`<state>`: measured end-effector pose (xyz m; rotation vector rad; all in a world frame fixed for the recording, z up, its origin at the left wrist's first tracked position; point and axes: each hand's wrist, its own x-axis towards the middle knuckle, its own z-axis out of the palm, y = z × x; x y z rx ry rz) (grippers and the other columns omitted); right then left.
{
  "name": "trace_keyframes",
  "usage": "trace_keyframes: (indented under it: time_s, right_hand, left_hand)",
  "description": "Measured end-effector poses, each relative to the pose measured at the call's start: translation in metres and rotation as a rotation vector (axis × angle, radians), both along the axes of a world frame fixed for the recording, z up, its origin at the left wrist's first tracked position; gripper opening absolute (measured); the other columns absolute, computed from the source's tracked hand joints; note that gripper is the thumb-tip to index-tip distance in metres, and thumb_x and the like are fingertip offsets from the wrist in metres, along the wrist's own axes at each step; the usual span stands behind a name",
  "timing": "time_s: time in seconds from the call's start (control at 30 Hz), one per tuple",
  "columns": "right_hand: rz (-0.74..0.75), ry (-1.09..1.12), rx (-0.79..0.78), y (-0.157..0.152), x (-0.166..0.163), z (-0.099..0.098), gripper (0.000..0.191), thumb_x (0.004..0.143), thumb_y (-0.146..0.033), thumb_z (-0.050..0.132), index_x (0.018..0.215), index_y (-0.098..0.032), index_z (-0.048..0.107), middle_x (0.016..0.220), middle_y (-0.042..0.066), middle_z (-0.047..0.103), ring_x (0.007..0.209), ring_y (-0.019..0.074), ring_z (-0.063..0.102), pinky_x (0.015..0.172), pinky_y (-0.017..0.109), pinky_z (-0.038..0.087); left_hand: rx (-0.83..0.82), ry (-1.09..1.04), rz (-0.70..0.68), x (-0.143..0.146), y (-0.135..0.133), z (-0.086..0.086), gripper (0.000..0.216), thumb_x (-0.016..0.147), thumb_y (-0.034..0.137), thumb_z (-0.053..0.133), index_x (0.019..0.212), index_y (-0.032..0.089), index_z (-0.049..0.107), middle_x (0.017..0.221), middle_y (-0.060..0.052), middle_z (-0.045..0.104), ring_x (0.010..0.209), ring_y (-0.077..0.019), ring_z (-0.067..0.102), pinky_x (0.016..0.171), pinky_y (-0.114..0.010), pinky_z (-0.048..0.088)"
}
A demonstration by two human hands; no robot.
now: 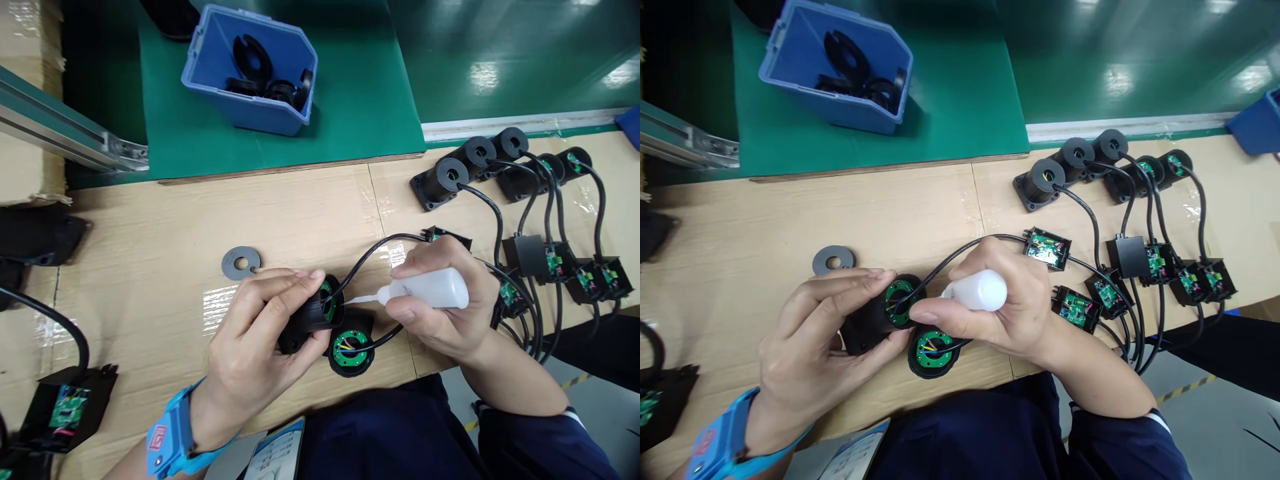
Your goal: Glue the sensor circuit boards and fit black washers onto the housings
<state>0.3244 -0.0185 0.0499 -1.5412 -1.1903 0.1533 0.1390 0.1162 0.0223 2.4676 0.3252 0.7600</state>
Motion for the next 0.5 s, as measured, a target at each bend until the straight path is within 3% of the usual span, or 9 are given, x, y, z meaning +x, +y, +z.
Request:
trace_keyframes:
  time_s: [0.2, 0.5]
  right_hand:
    - [-0.010, -0.061, 0.007, 0.0013, -0.0008, 0.0007, 0.027, 0.091, -0.045, 0.076, 0.084, -0.024, 0.061, 0.073, -0.003, 0.071, 0.057, 0.0113, 0.066, 0.053, 0.026, 0.053]
    - [-0.002, -0.138, 0.013, -0.0008, 0.0021, -0.0030, 0.025, 0.087, -0.043, 0.081, 0.089, -0.025, 0.064, 0.068, -0.004, 0.066, 0.054, 0.0116, 0.061, 0.050, 0.027, 0.048]
  left_hand:
    - [-0.019, 0.011, -0.031, 0.0011, -0.0001, 0.0029, 0.055, 0.082, 0.014, 0.078, 0.134, 0.020, 0.060, 0.113, -0.008, 0.065, 0.106, -0.0233, 0.067, 0.096, -0.038, 0.060]
    - [-0.151, 0.101, -0.010, -0.0022, 0.0009, 0.0028, 0.051, 0.085, 0.026, 0.077, 0.133, 0.024, 0.061, 0.115, -0.005, 0.067, 0.106, -0.0210, 0.067, 0.089, -0.034, 0.060]
